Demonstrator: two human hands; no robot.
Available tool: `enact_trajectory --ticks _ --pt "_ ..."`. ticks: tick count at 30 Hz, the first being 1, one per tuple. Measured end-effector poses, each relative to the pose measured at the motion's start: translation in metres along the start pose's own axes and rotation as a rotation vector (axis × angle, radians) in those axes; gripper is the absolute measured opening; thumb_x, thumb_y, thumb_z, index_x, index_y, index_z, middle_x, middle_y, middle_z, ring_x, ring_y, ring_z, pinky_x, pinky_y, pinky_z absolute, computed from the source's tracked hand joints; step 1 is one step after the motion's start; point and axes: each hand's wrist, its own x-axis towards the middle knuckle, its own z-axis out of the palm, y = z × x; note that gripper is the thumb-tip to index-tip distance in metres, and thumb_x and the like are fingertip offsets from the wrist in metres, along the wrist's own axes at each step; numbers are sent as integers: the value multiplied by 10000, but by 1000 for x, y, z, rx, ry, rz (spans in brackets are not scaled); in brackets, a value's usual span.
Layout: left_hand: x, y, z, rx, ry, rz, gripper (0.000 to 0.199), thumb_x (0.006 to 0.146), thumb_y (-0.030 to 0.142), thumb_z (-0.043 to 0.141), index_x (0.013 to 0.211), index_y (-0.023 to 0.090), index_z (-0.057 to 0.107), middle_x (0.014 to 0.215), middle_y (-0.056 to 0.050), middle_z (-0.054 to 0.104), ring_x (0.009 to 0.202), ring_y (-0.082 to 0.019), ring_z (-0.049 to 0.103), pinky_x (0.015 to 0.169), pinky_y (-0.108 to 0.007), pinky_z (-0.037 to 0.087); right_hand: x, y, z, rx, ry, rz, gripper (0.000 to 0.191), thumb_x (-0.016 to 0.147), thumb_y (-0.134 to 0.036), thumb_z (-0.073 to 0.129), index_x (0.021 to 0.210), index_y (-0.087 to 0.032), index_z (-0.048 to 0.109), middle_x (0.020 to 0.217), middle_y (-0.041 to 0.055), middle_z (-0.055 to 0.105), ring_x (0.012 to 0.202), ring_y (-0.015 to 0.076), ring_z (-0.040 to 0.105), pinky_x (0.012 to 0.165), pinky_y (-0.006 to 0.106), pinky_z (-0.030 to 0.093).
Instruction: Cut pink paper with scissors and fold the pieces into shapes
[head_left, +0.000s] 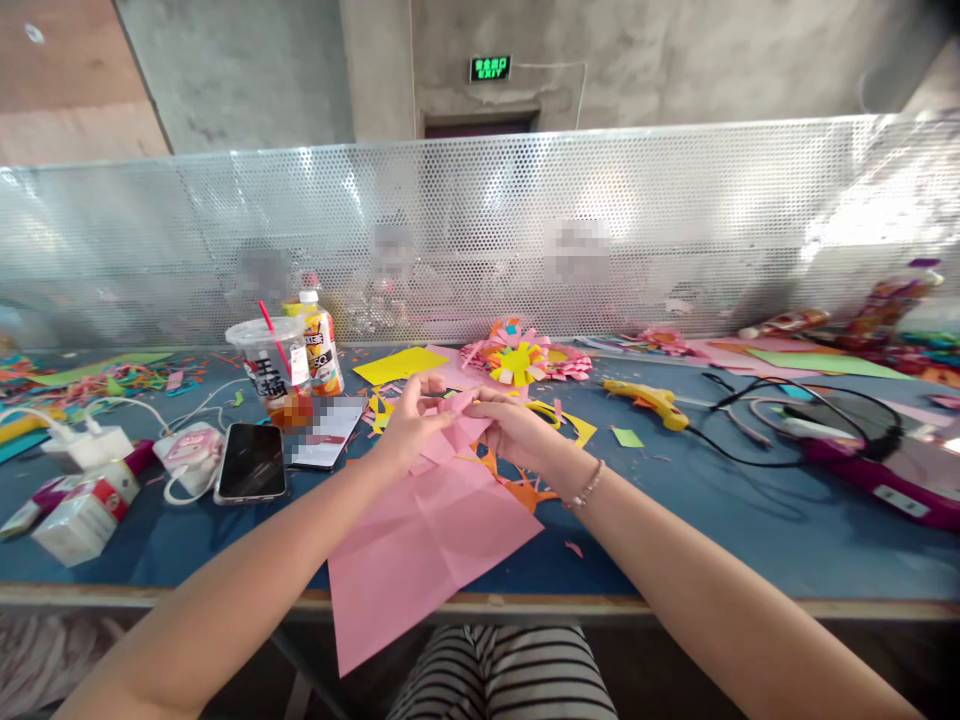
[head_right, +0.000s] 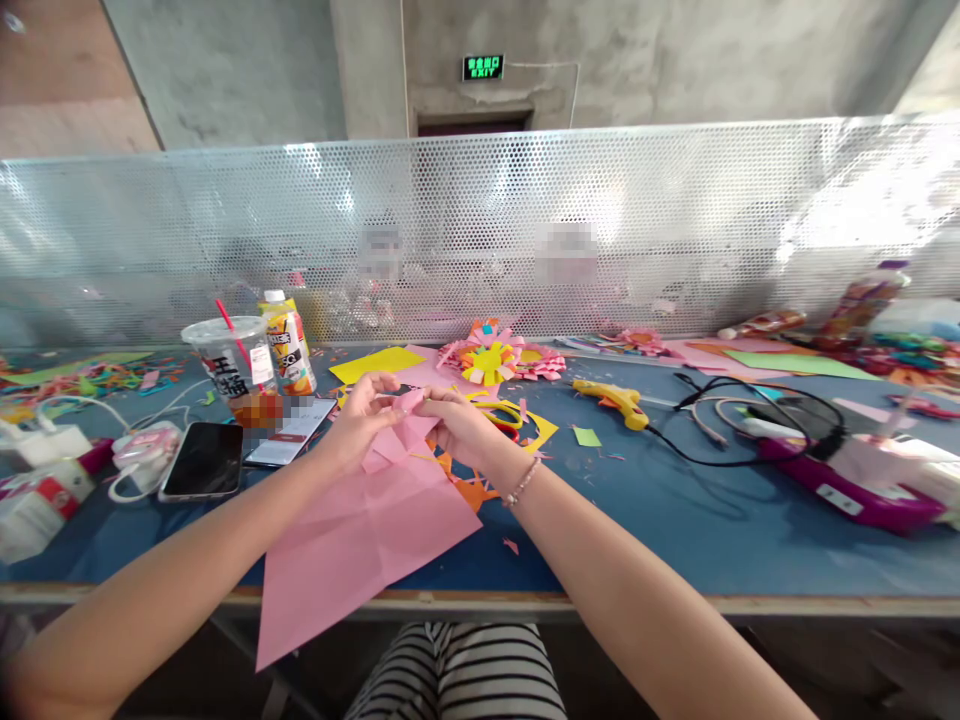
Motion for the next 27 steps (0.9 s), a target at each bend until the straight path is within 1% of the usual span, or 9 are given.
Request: enact_trajectory --ticks 3,7,10,12,15,17,19,22,27 --pt "2 0 -1 -138 -2 -84 301 595 134 641 860 192 510 947 -19 496 846 -123 499 786 -277 396 0 -1 -1 0 -7 24 108 674 -97 541 752 -159 583 688 -16 544 580 50 507 538 158 438" --pt "4 4 -1 -375 -61 -177 167 600 104 617 733 162 536 795 7 509 696 -74 494 651 -212 386 -2 -5 -2 34 12 35 203 671 -42 440 777 -147 578 711 6 556 622 62 538 638 187 474" --pt "5 6 -2 -472 -90 -223 140 604 106 615 716 164 555 759 13 520 632 -61 484 582 -200 369 -3 -7 -2 5 -33 7 201 642 -20 481 765 -156 564 732 2 565 663 68 559 704 201 471" --pt "5 6 -2 -478 -92 -236 141 606 104 614 724 168 570 764 10 533 635 -61 490 575 -196 367 -3 -6 -1 -41 -69 -23 152 642 -61 542 759 -157 563 748 1 571 673 74 562 711 211 467" --pt "4 4 -2 -369 -79 -202 118 621 125 610 726 174 587 765 8 555 667 -69 507 613 -203 385 -1 -3 2 -147 -45 -87 66 640 -133 575 699 -154 553 665 -15 551 582 65 527 617 208 452" --pt "4 4 -1 -208 -46 -135 104 629 156 616 730 177 604 772 -1 580 717 -90 532 672 -225 404 0 0 3 -249 19 -149 38 631 -139 562 626 -151 527 571 -41 501 494 46 464 516 185 403" --pt "3 6 -1 -15 -13 -58 108 633 199 625 739 176 627 794 -21 611 775 -121 557 733 -259 417 1 1 3 -364 63 -207 66 632 -139 546 581 -148 504 518 -59 454 446 33 406 458 172 350" --pt "1 11 -1 195 5 31 155 635 260 631 758 169 656 829 -56 646 812 -162 584 770 -300 434 1 1 2 -527 92 -268 60 654 -160 520 596 -145 520 530 -57 454 459 39 407 467 179 346" --pt "0 13 -1 247 19 31 204 633 303 634 775 161 667 813 -68 667 780 -178 606 747 -311 460 2 1 -2 -798 143 -375 95 655 -149 475 585 -144 539 537 -43 464 495 63 431 496 197 364"
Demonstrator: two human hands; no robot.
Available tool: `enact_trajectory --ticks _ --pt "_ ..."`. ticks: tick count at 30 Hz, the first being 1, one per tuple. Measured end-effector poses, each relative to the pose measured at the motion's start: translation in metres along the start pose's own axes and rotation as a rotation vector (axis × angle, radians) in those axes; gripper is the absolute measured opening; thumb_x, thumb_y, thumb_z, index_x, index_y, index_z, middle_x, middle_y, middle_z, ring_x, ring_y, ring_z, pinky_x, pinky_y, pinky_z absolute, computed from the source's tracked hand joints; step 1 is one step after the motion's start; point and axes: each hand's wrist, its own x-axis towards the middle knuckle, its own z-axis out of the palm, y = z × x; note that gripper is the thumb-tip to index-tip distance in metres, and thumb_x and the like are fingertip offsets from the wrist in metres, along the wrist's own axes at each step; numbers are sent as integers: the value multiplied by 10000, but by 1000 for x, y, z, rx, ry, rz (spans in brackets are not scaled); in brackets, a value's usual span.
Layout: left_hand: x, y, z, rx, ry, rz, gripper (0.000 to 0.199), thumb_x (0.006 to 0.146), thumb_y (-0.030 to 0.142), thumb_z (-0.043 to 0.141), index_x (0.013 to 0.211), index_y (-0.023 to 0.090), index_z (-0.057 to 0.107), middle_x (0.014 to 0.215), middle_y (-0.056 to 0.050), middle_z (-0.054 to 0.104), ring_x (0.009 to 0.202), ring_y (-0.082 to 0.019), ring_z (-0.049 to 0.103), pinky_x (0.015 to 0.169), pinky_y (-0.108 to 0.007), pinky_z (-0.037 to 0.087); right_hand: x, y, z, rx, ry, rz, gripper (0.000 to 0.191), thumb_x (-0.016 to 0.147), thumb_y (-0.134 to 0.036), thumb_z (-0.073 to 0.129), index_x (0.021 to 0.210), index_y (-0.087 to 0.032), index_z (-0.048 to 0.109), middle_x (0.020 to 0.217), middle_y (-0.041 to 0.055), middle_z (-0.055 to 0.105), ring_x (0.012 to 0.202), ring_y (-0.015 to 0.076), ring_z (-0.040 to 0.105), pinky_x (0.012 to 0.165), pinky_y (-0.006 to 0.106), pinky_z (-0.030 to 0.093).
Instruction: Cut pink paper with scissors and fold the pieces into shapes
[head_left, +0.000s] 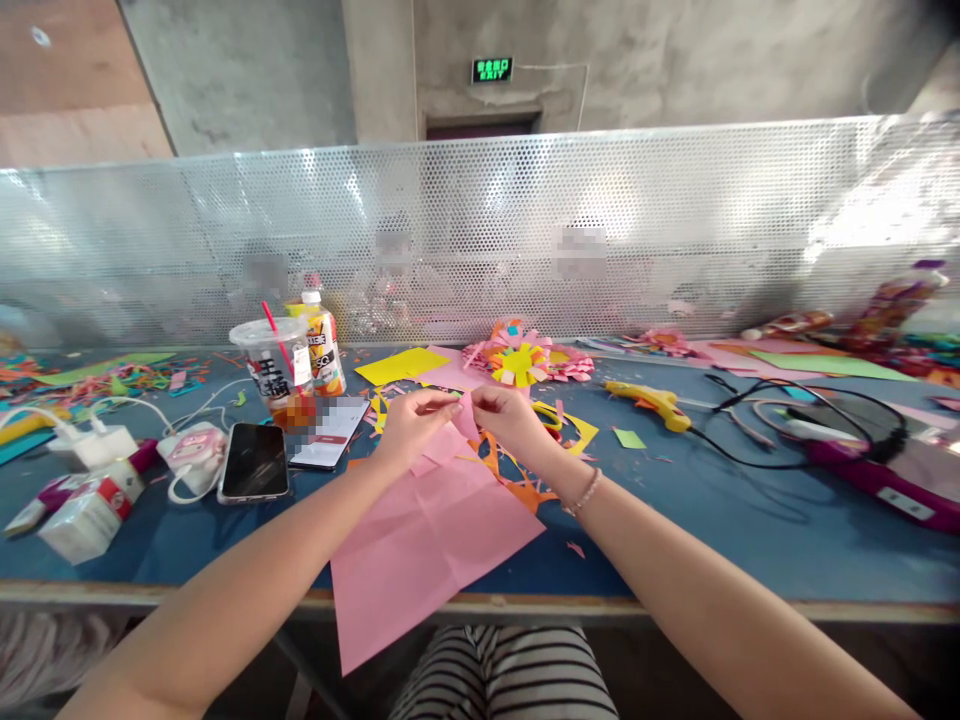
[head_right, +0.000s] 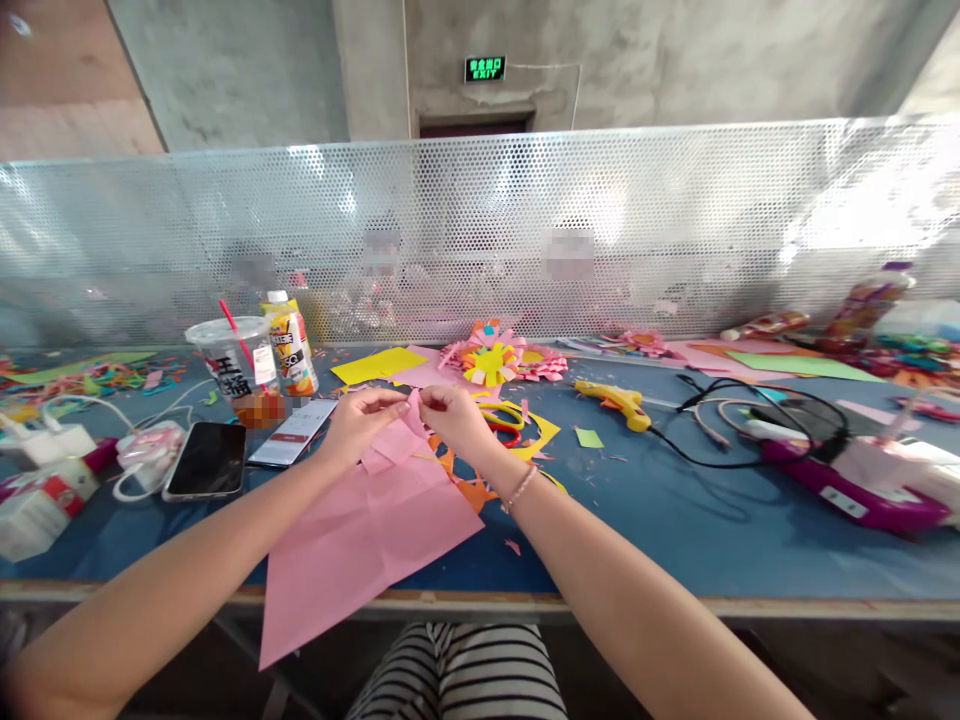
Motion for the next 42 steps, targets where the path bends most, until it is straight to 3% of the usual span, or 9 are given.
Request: enact_trajectory --ticks 9,14,20,26,32,38,42 --pt "2 -7 4 -231 -38 -173 238 585 296 674 768 145 665 751 -54 666 707 -160 601 692 -308 484 1 4 3 -23 64 -3 134 620 -152 491 751 -162 515 635 -11 559 560 102 521 516 217 406" --pt "2 -11 5 -347 -37 -227 187 571 259 686 715 142 664 699 -38 645 660 -133 581 682 -299 478 -3 -1 4 -270 142 -109 65 628 -155 494 687 -176 511 608 -6 535 540 101 481 503 226 383" --pt "4 -16 4 -466 -41 -287 177 594 255 670 717 128 650 717 -43 624 665 -122 573 681 -293 477 -3 0 3 -233 99 -196 118 672 -146 465 770 -183 519 684 10 547 613 112 499 561 236 405" --pt "5 -15 4 -446 -7 -238 190 615 267 651 740 126 633 753 -43 611 685 -118 558 692 -295 472 -2 -6 -2 -226 132 -195 84 742 -219 460 782 -177 520 751 20 527 708 127 494 631 250 400" --pt "5 -13 2 -442 28 -196 148 632 267 635 698 140 596 683 3 554 628 -81 508 642 -231 431 -4 -6 3 -213 -11 -125 140 721 -304 527 739 -167 509 712 9 526 656 114 487 589 243 405" --pt "8 -17 -3 -187 94 -21 160 694 316 578 699 156 563 636 15 508 576 -78 434 557 -203 346 -2 -2 4 -27 -61 12 145 713 -312 535 748 -179 490 666 -5 519 598 108 537 493 219 448" --pt "9 -17 -4 -117 100 20 185 708 344 559 729 160 569 641 5 517 571 -88 433 556 -213 352 -5 -9 6 49 -114 84 177 703 -343 551 739 -181 486 698 5 531 632 120 577 457 203 464"
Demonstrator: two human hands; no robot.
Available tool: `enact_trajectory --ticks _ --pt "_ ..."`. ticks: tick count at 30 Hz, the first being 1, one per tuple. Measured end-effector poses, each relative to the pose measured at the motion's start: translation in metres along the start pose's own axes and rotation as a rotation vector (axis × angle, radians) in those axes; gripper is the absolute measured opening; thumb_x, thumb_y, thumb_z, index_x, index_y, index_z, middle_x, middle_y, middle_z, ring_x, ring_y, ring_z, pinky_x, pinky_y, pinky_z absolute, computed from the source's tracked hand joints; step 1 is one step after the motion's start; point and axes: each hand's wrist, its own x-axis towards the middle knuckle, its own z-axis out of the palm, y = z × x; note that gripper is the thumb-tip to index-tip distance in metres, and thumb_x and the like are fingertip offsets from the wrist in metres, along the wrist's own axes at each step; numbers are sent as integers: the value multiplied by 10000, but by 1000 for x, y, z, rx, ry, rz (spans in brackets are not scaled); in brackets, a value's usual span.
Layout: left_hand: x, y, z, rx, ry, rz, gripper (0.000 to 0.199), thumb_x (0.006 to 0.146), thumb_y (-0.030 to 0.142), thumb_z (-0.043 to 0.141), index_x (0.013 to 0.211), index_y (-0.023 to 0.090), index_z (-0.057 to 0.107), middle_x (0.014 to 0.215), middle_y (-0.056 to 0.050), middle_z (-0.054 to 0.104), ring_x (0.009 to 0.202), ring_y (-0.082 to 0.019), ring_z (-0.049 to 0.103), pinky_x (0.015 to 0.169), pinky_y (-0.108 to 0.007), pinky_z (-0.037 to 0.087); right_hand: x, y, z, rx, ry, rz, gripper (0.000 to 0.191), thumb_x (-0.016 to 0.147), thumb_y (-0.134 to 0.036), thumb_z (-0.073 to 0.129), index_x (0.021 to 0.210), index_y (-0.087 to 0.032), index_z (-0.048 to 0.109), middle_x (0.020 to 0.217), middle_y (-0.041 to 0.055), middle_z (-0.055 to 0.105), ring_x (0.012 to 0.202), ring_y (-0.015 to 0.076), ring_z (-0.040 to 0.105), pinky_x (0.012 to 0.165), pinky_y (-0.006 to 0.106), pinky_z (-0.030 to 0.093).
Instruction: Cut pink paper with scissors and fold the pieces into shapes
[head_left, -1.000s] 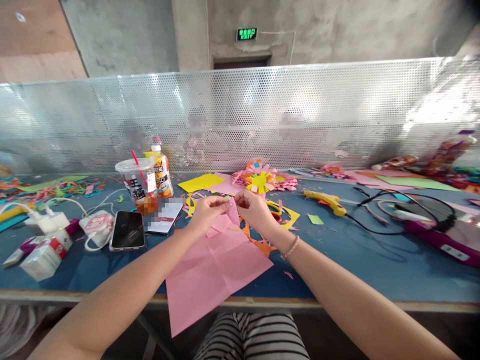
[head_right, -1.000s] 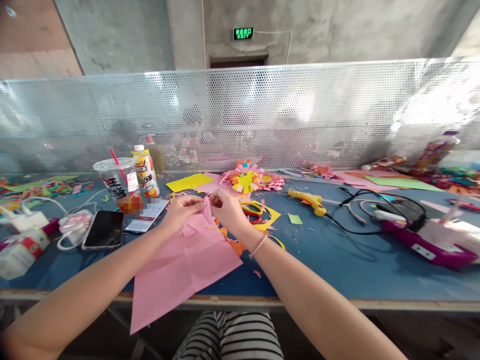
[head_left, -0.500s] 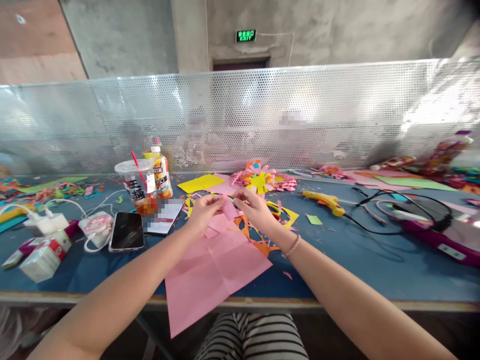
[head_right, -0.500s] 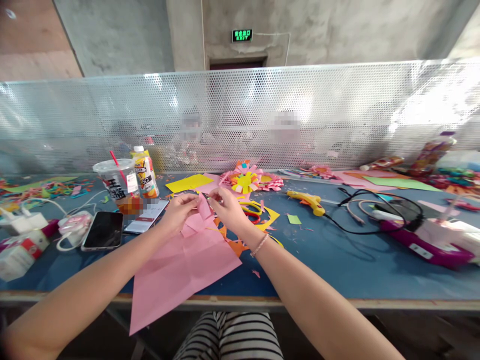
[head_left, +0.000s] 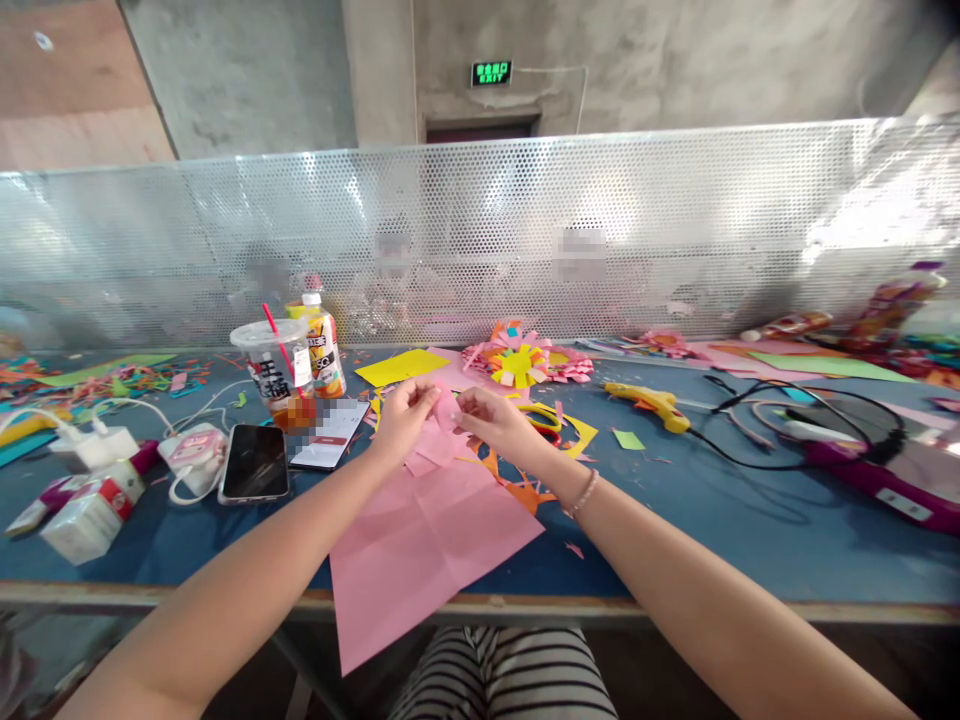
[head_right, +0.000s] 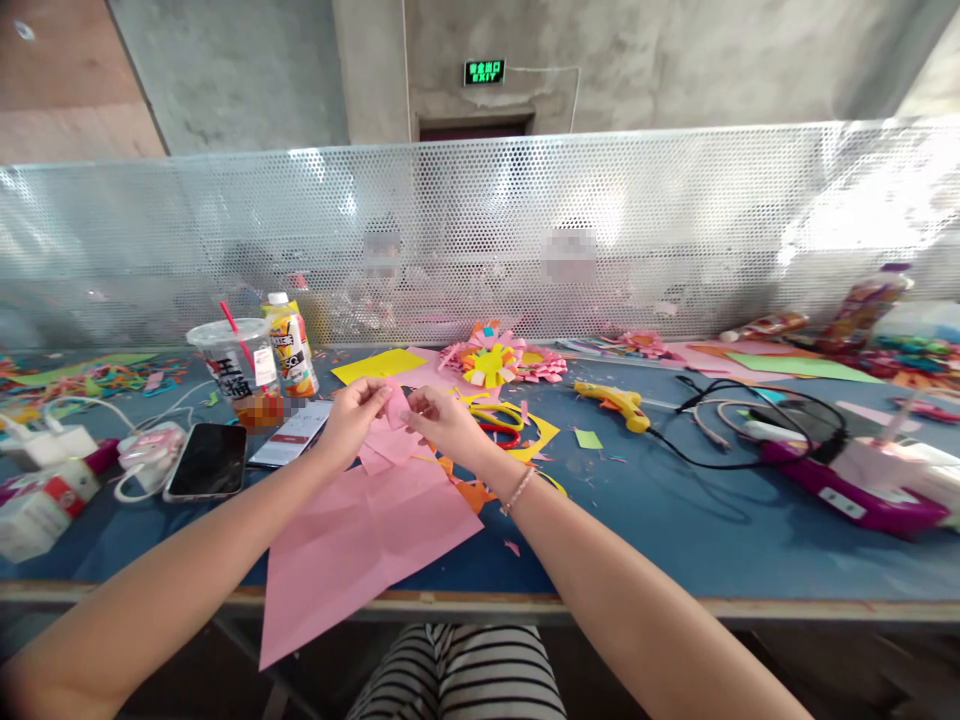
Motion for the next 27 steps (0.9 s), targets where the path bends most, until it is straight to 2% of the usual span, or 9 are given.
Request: enact_trajectory --ticks 6,10,21,27 --pt "-2 0 4 -141 -70 -117 225 694 380 563 755 164 574 668 1 538 605 -97 499 589 -224 412 1 -1 1 56 29 5 195 715 -339 535 652 -169 463 617 -14 498 574 104 580 447 187 456" --pt "-4 1 7 -133 -114 -185 223 673 365 588 728 150 573 668 -12 552 604 -104 523 598 -240 436 4 4 -3 84 78 23 175 712 -308 535 642 -166 461 574 -28 491 548 92 570 468 189 465" --pt "-2 -3 5 -136 -88 -197 200 639 329 626 692 139 597 620 -10 577 596 -101 530 635 -257 441 6 8 -3 28 102 -8 168 714 -313 533 642 -177 465 585 -20 500 567 113 586 475 205 476" --pt "-2 -4 6 -188 -66 -247 227 631 291 639 801 143 607 743 -37 614 666 -110 558 658 -264 445 7 13 -6 5 104 -40 171 731 -323 520 654 -179 470 592 -19 491 566 112 572 499 219 473"
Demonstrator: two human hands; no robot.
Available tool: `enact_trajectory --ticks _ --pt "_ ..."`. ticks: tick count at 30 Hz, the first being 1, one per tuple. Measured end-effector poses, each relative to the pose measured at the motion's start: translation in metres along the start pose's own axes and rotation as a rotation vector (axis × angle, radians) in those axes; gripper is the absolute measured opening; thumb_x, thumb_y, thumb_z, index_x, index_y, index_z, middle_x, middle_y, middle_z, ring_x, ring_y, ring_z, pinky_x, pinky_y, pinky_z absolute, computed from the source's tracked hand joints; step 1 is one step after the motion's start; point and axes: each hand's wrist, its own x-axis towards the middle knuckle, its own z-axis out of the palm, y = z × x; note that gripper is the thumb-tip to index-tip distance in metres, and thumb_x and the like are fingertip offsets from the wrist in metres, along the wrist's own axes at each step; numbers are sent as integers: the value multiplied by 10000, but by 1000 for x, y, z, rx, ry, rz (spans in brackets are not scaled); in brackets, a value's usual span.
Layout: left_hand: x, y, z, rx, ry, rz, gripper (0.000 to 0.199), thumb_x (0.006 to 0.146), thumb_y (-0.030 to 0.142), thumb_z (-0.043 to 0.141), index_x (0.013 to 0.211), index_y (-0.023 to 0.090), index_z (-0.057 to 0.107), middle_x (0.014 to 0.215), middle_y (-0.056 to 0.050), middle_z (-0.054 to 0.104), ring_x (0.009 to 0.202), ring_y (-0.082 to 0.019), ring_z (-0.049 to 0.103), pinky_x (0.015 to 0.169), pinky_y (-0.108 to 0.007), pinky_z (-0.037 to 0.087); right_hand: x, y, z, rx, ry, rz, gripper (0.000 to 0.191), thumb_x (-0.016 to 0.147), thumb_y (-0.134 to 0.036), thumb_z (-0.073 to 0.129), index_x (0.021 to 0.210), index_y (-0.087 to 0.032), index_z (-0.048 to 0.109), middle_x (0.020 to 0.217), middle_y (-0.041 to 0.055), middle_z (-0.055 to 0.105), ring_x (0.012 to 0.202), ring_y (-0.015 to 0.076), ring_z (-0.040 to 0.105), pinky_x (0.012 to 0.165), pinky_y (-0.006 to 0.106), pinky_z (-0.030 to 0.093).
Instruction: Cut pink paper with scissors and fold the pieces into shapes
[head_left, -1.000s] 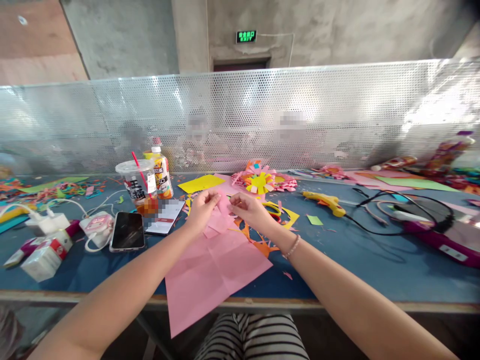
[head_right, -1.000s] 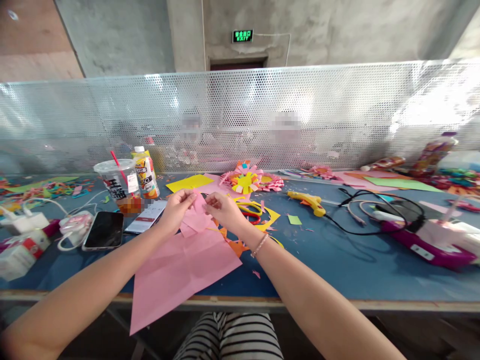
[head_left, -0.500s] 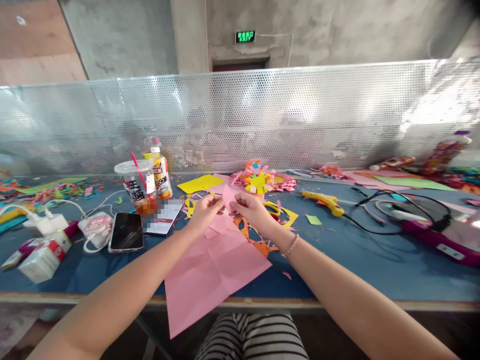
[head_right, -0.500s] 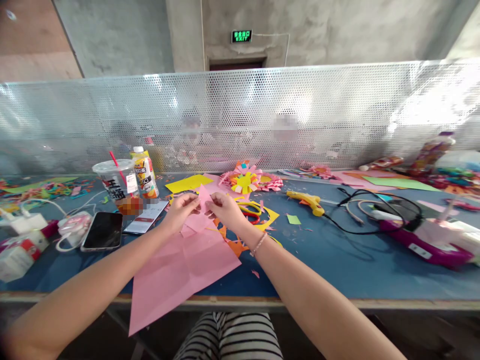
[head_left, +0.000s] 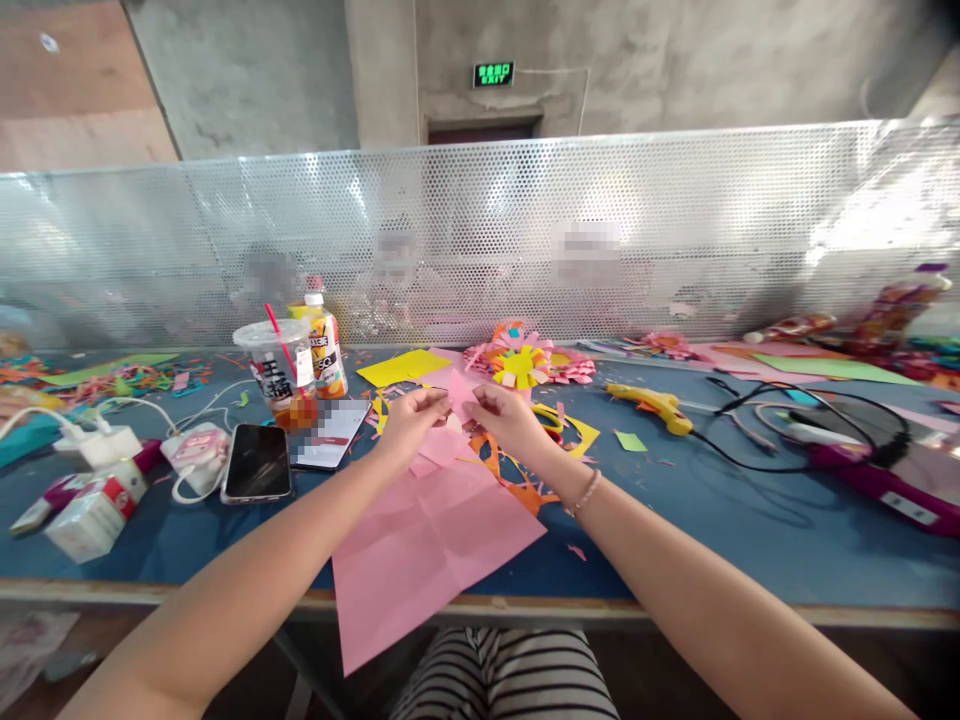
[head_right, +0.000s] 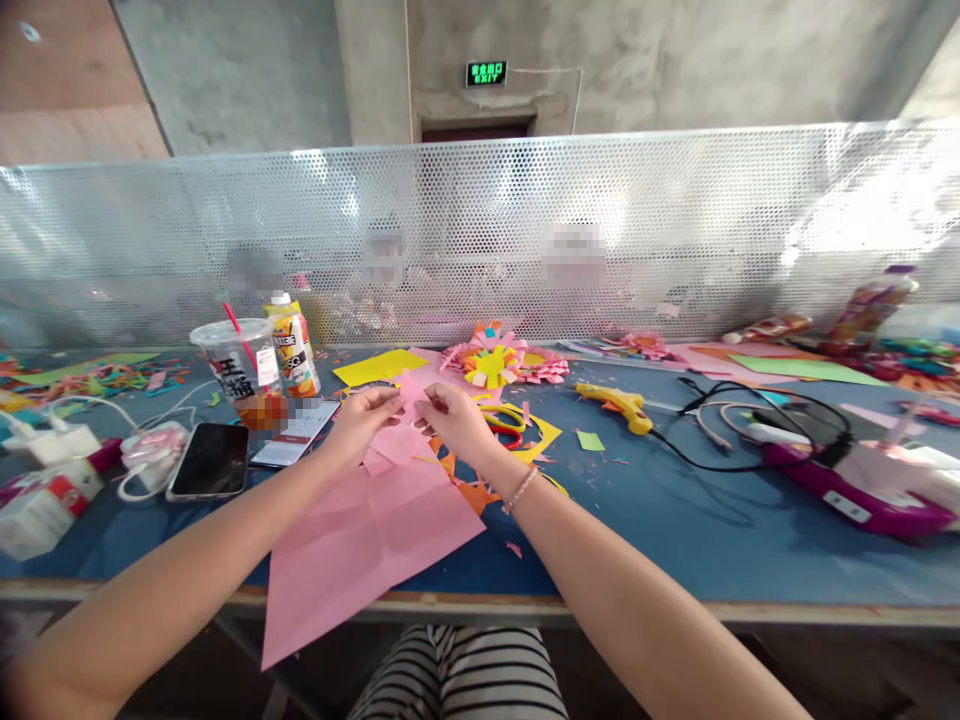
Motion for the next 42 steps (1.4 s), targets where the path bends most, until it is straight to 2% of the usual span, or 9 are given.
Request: enact_trajectory --ticks 5,8,11,13,16,19,25,37,42 --pt "-1 0 1 -60 -41 27 216 606 218 658 790 153 566 742 -22 595 681 -110 563 672 -270 443 2 7 -2 45 -19 1 131 716 -300 541 730 -189 474 672 -12 524 608 110 560 556 248 481" --pt "-2 2 2 38 -109 94 210 603 211 660 783 148 574 773 -33 595 720 -126 562 690 -274 438 5 13 -2 11 -39 -47 132 719 -302 540 751 -185 488 646 -23 503 585 102 530 563 252 465" --pt "-4 4 1 191 -107 216 145 663 255 616 751 146 579 779 -44 591 752 -141 557 718 -284 434 5 14 -2 -109 -29 -104 141 731 -312 525 753 -174 514 633 -15 506 577 103 505 551 246 443" --pt "-4 5 1 279 -79 336 115 704 257 577 759 155 578 790 -44 587 786 -146 552 755 -295 428 2 7 -3 -185 -5 -172 135 733 -292 525 799 -174 526 727 14 545 662 124 528 587 254 450" --pt "-4 5 -1 388 -44 520 72 729 213 546 773 171 583 806 -38 573 817 -144 541 779 -300 428 -7 -9 -5 -300 72 -365 176 731 -223 530 904 -190 527 924 60 549 884 172 518 704 297 456" --pt "-4 6 -2 442 -55 609 82 739 185 530 792 181 592 813 -41 562 813 -141 537 745 -293 452 -13 -21 -6 -399 87 -513 153 759 -184 495 909 -191 529 912 63 549 896 172 504 751 316 442" --pt "-6 6 -2 482 -60 609 115 755 189 518 823 189 612 861 -53 558 833 -140 543 701 -272 483 -9 -14 -6 -508 125 -499 70 768 -159 497 780 -182 561 767 34 585 716 134 534 650 264 438" --pt "-9 10 -1 619 -40 668 142 730 271 572 821 189 644 804 -53 631 781 -152 573 737 -297 458 -10 -18 -13 -719 54 -618 162 811 -178 440 870 -167 591 815 62 606 744 141 558 682 280 457" --pt "-10 9 0 563 -37 567 166 706 272 592 842 193 647 828 -47 654 775 -153 593 731 -298 468 -10 -17 -13 -716 36 -597 146 811 -199 449 846 -162 586 801 60 601 728 134 556 670 267 455"
